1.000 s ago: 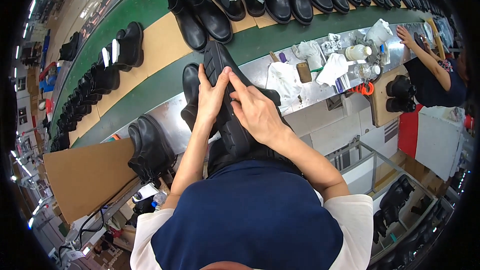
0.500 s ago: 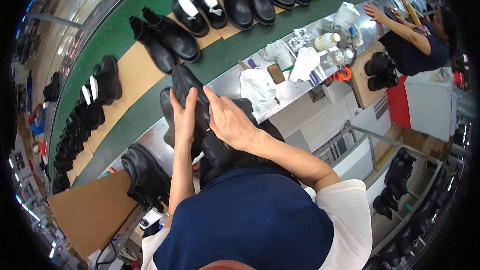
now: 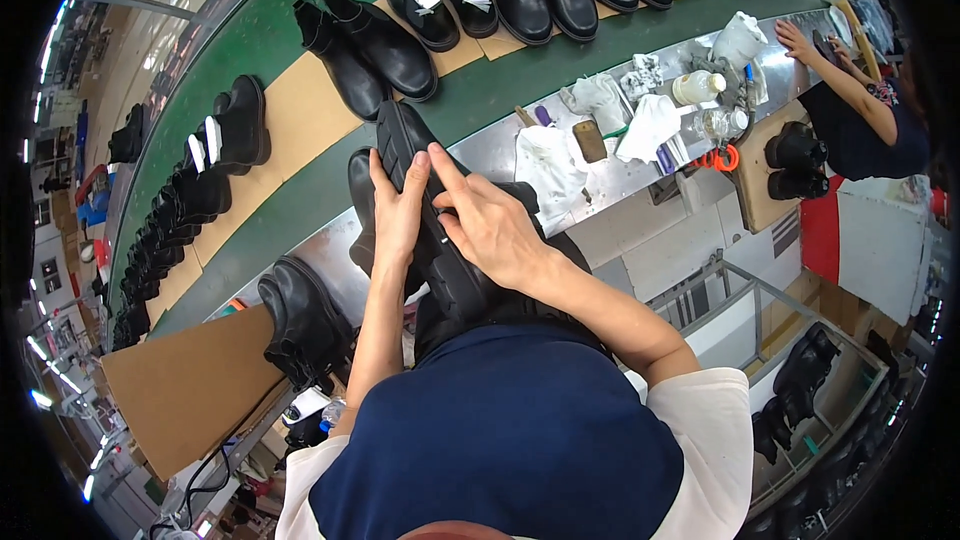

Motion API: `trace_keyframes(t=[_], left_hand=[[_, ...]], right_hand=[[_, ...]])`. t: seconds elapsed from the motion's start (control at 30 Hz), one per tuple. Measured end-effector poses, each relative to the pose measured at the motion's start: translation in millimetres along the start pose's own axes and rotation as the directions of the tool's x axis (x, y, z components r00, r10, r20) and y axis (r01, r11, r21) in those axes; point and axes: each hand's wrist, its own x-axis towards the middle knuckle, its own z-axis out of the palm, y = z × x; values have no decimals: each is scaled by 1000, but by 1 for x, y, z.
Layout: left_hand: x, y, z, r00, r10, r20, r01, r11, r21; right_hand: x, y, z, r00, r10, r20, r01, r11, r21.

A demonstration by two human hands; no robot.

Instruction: Inspect and clean boots on a factory production line using a cloth and spray tool.

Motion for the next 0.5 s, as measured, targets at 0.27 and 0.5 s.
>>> trace_keyframes(t=[0.27,0.5], left_hand=[[-1,-3,2,1000,-16,5,16,1000,17],[-5,4,5,1000,0,25,-1,1000,31]], right_hand=[[3,-1,8,988,-150,28,152,977,-150],[-9,3,5,1000,23,20,-23,1000,-2]])
